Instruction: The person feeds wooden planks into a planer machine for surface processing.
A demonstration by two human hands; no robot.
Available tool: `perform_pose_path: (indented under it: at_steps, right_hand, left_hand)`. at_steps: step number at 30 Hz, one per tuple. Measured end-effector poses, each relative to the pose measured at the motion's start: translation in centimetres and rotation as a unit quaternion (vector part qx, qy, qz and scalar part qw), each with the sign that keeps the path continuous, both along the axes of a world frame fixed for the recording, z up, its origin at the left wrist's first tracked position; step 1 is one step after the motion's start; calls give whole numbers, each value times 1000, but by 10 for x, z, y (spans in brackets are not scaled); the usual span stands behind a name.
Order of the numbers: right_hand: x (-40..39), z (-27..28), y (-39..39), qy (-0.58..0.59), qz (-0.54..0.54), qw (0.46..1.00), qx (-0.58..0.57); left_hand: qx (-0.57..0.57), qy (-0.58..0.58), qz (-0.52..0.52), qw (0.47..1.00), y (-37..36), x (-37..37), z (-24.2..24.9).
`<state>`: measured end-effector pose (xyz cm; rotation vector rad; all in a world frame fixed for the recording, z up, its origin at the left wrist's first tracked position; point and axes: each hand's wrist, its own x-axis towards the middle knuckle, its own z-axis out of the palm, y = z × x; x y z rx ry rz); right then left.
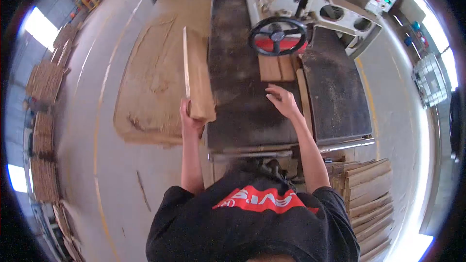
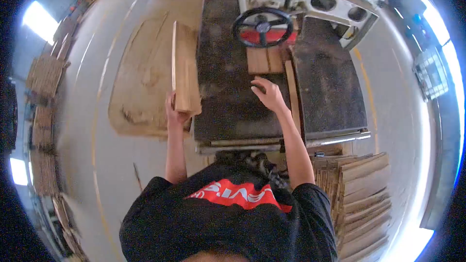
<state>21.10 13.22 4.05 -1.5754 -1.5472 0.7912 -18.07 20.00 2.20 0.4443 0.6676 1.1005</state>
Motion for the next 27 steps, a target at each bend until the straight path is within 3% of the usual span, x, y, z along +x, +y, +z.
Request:
perform_pose_path:
  at_steps: [4, 7, 13, 17, 22, 25, 27]
  right_hand:
    - [-20, -15, -58, -16, 59, 997, -54]
    - [-43, -22, -104, -8, 58, 996, -61]
    - [-70, -27, -189, 61, 96, 992, -54]
    - [-70, -5, -227, 62, 99, 993, -19]
    - [-62, 6, -265, 18, 131, 991, 38]
    - [-58, 0, -286, -16, 165, 985, 53]
    - [-51, 1, -296, -74, 224, 972, -27]
  left_hand:
    - [8, -224, -86, 971, -69, 18, 15]
    - [-47, -326, -80, 941, -117, 33, 11]
    - [-11, -348, -45, 936, -206, 85, 2]
    - [-14, -290, 0, 957, -257, 98, 2]
    - [-19, -127, 44, 991, -297, 107, -2]
    - [-60, -113, 21, 992, -319, 120, -7]
    - [-126, -44, 32, 991, -331, 129, -25]
